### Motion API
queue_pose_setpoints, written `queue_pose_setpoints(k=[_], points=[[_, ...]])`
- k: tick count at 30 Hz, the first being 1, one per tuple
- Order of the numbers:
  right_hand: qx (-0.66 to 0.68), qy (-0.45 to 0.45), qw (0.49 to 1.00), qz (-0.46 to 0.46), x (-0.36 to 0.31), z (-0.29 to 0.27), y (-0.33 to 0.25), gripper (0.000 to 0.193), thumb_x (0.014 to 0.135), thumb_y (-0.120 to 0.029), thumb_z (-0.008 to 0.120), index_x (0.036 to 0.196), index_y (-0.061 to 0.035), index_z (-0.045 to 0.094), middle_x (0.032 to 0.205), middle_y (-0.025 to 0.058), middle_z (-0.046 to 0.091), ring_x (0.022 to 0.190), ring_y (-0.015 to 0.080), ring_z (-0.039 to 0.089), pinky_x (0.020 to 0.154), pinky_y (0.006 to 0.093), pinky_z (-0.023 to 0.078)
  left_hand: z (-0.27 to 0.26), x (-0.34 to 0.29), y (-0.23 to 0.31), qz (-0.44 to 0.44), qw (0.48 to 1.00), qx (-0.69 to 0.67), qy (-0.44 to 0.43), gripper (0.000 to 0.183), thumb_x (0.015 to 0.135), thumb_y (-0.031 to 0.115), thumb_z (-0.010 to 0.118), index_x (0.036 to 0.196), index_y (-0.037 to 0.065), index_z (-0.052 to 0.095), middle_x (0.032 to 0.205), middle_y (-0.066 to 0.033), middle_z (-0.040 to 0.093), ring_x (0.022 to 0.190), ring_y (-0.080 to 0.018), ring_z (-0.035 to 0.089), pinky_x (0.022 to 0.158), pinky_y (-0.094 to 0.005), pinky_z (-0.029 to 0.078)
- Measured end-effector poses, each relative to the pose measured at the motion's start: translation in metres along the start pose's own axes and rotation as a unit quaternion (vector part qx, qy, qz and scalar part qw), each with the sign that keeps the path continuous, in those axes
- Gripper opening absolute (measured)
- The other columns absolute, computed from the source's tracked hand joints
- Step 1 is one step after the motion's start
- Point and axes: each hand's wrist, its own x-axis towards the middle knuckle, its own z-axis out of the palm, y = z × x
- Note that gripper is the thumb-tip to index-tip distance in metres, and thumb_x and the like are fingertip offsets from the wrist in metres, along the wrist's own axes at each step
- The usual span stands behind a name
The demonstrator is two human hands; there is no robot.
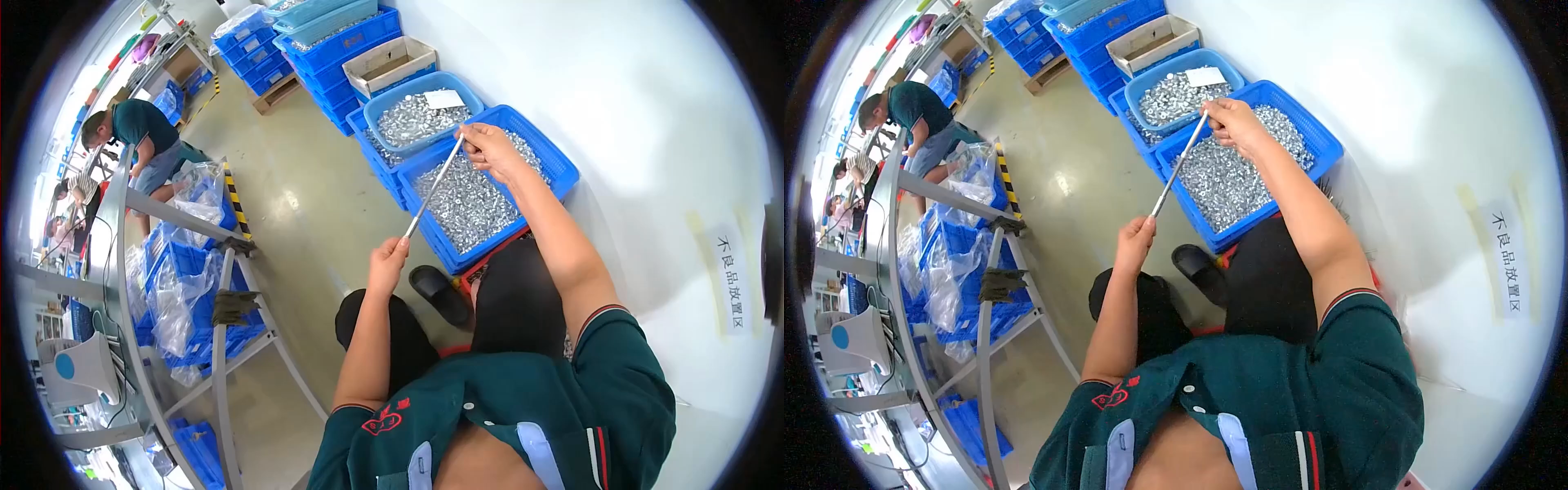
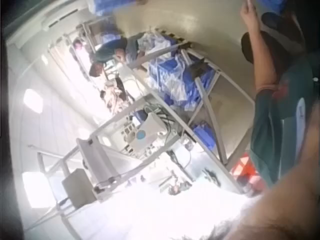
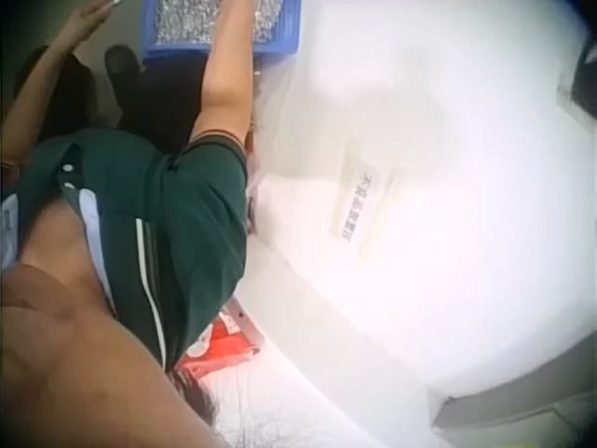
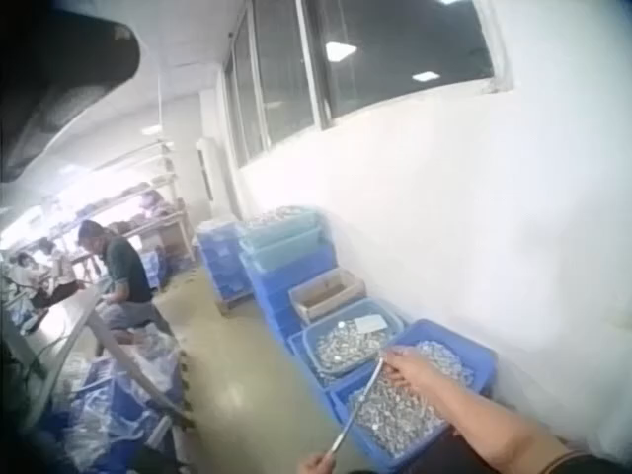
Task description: Inspecting small metal cylindrical parts and sliding them onto a thin metal rod for organization or sorting.
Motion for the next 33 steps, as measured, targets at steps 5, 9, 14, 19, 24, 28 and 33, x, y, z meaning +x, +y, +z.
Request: queue_pose_setpoints(k=[5, 9, 14, 19, 24, 28, 33], points=[[0.07, 0.031, 0.994, -0.081, 0.001, 0.012, 0.011, 0.016, 0.09, -0.018, 0.048, 0.088, -0.0028, 0.053, 0.058, -0.002, 0.037, 0.043, 0.0046, 0.03, 0.037, 0.0187, 0.022, -0.001, 0.001, 0.013, -0.063, 0.995, -0.059, -0.04, 0.032, 0.088, 0.031, 0.051, 0.066, 0.009, 0.047, 0.05, 0.0075, 0.034, 0.041, -0.0023, 0.027, 0.038, -0.02, 0.021], [0.026, 0.048, 0.995, -0.083, 0.001, 0.014, 0.011, 0.018, 0.09, -0.018, 0.046, 0.089, -0.0017, 0.053, 0.057, -0.0018, 0.037, 0.042, 0.0052, 0.03, 0.036, 0.02, 0.022, 0.006, 0.002, 0.004, -0.065, 0.995, -0.071, -0.039, 0.032, 0.088, 0.032, 0.05, 0.066, 0.009, 0.047, 0.051, 0.0074, 0.034, 0.041, -0.0023, 0.027, 0.037, -0.0197, 0.02], [-0.046, 0.124, 0.985, -0.11, 0.0, 0.018, 0.014, 0.021, 0.091, -0.02, 0.044, 0.088, -0.0014, 0.053, 0.059, -0.0013, 0.039, 0.042, 0.004, 0.03, 0.036, 0.0194, 0.022, 0.019, 0.006, -0.004, -0.005, 1.0, -0.03, 0.002, 0.031, 0.089, 0.03, 0.048, 0.066, 0.01, 0.044, 0.05, 0.0074, 0.031, 0.039, -0.002, 0.024, 0.036, -0.0199, 0.017], [0.059, 0.009, 0.994, -0.088, -0.006, 0.008, 0.002, 0.021, 0.09, -0.019, 0.048, 0.098, -0.0005, 0.054, 0.064, -0.0018, 0.039, 0.049, 0.004, 0.032, 0.04, 0.0179, 0.024, 0.012, 0.003, 0.013, -0.094, 0.982, -0.141, -0.082, 0.031, 0.089, 0.03, 0.048, 0.066, 0.011, 0.042, 0.05, 0.0079, 0.029, 0.039, -0.0022, 0.022, 0.036, -0.0202, 0.016], [0.006, 0.032, 0.997, -0.074, -0.007, 0.003, 0.003, 0.017, 0.086, -0.016, 0.054, 0.095, -0.001, 0.053, 0.064, -0.0015, 0.042, 0.048, 0.0035, 0.034, 0.04, 0.0174, 0.025, 0.013, 0.002, 0.01, -0.111, 0.978, -0.152, -0.095, 0.03, 0.089, 0.03, 0.049, 0.066, 0.01, 0.044, 0.051, 0.0078, 0.031, 0.04, -0.0027, 0.024, 0.037, -0.02, 0.018], [-0.06, 0.103, 0.989, -0.084, -0.008, 0.014, 0.004, 0.015, 0.084, -0.017, 0.057, 0.088, -0.003, 0.054, 0.064, -0.0012, 0.044, 0.047, 0.0028, 0.035, 0.039, 0.0171, 0.025, 0.017, 0.003, -0.004, 0.063, 0.996, 0.028, 0.051, 0.031, 0.087, 0.029, 0.053, 0.064, 0.008, 0.049, 0.053, 0.0069, 0.036, 0.047, -0.0028, 0.031, 0.042, -0.0203, 0.024], [-0.044, 0.028, 0.998, -0.032, -0.007, 0.001, -0.004, 0.014, 0.085, -0.015, 0.056, 0.09, -0.0028, 0.054, 0.064, -0.0013, 0.046, 0.046, 0.0026, 0.035, 0.039, 0.0165, 0.026, 0.015, 0.0, 0.003, 0.016, 1.0, -0.009, 0.021, 0.029, 0.088, 0.028, 0.052, 0.066, 0.009, 0.047, 0.054, 0.0074, 0.035, 0.045, -0.0029, 0.03, 0.04, -0.0199, 0.021]])
